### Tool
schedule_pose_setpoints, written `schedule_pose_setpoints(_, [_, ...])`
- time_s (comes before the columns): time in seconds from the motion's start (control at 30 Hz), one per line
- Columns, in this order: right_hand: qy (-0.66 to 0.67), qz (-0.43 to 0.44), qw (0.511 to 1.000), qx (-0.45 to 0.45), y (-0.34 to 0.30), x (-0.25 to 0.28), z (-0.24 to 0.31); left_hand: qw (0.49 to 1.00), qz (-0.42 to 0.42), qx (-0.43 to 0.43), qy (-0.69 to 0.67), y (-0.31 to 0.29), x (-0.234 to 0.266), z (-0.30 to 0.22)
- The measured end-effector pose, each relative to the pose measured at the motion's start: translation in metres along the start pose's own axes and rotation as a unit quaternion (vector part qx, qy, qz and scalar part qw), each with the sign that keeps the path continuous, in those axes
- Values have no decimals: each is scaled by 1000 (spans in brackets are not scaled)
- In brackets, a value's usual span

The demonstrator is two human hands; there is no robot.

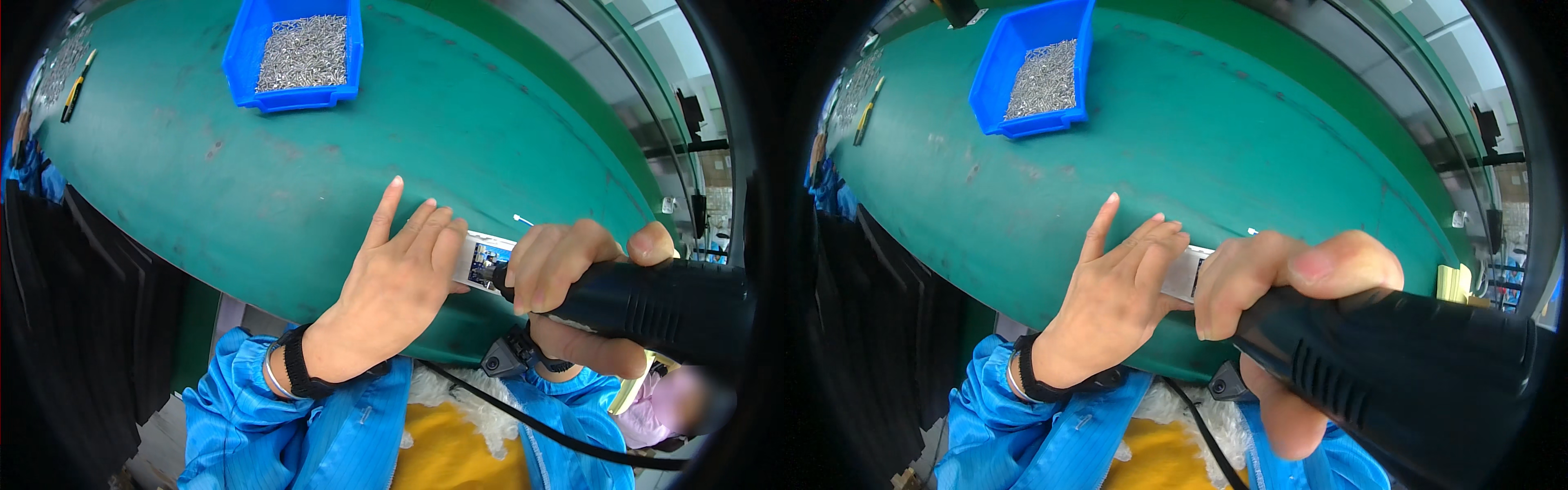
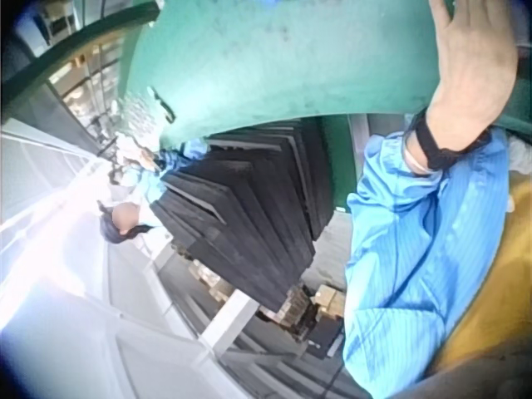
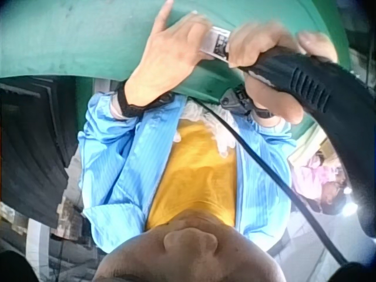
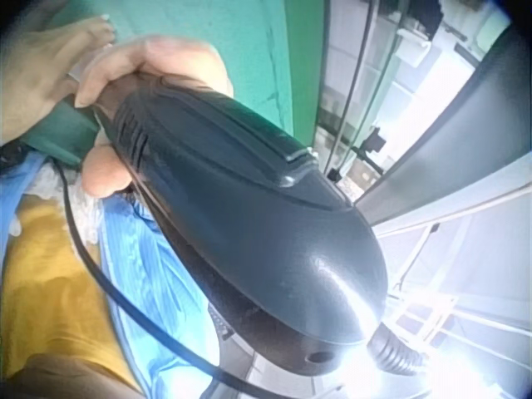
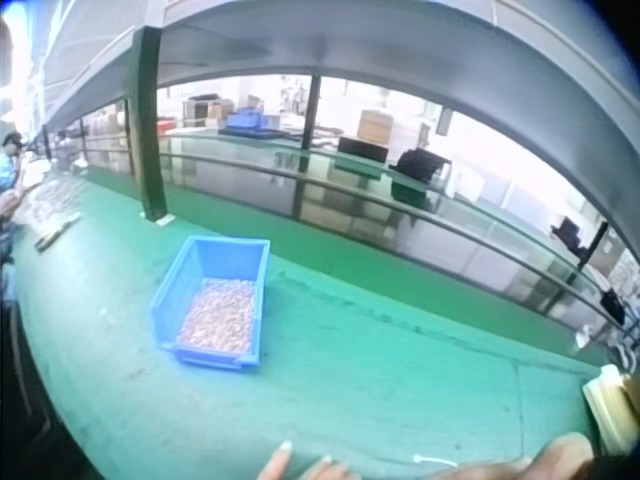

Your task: The recorder is seen assembling small electronic components into a white plastic housing using an electric screwdriver on a factory line.

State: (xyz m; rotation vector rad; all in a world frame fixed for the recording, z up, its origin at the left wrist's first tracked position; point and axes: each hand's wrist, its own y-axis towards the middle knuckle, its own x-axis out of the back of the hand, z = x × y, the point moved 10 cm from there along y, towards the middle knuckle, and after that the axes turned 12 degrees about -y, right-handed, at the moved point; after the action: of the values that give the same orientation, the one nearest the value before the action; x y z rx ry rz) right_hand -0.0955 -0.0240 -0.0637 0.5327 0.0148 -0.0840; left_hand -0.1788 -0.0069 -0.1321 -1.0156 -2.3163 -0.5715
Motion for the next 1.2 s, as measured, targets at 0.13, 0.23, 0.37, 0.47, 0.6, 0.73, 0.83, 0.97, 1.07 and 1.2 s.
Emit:
schedule_pose_setpoints(0.13, [12, -10, 1000, -13, -2, 1, -5, 999, 10, -25, 38, -1, 1, -5])
schedule_pose_setpoints(0.23, [5, 50, 997, 54, 4, -13, 1, 998, 6, -27, 49, -4, 5, -2])
schedule_pose_setpoints(0.37, [5, 37, 998, 46, 6, -17, -1, 1000, 10, -15, 23, -4, 11, 0])
schedule_pose_setpoints(0.47, [11, 35, 998, 58, 10, -18, 3, 999, 10, -19, 34, -4, 15, -2])
schedule_pose_setpoints(0.6, [30, 1, 1000, 3, 4, -18, -13, 1000, -6, -3, 27, -10, 23, 7])
schedule_pose_setpoints(0.73, [49, -85, 994, -58, 12, -13, -9, 999, 9, 27, 16, -11, 32, 3])
schedule_pose_setpoints(0.83, [77, -183, 979, -47, 17, 18, 16, 998, 46, 39, 31, -3, 35, -7])
schedule_pose_setpoints(0.97, [43, -177, 982, 41, 12, 69, 74, 992, 110, 49, 31, 32, 41, -19])
schedule_pose_setpoints(1.07, [-3, -226, 974, 10, -19, 106, 77, 994, 61, -42, 83, 90, 48, -24])
schedule_pose_setpoints(1.2, [-36, -292, 955, 28, -53, 129, 93, 997, -25, -4, 72, 203, 42, -10])
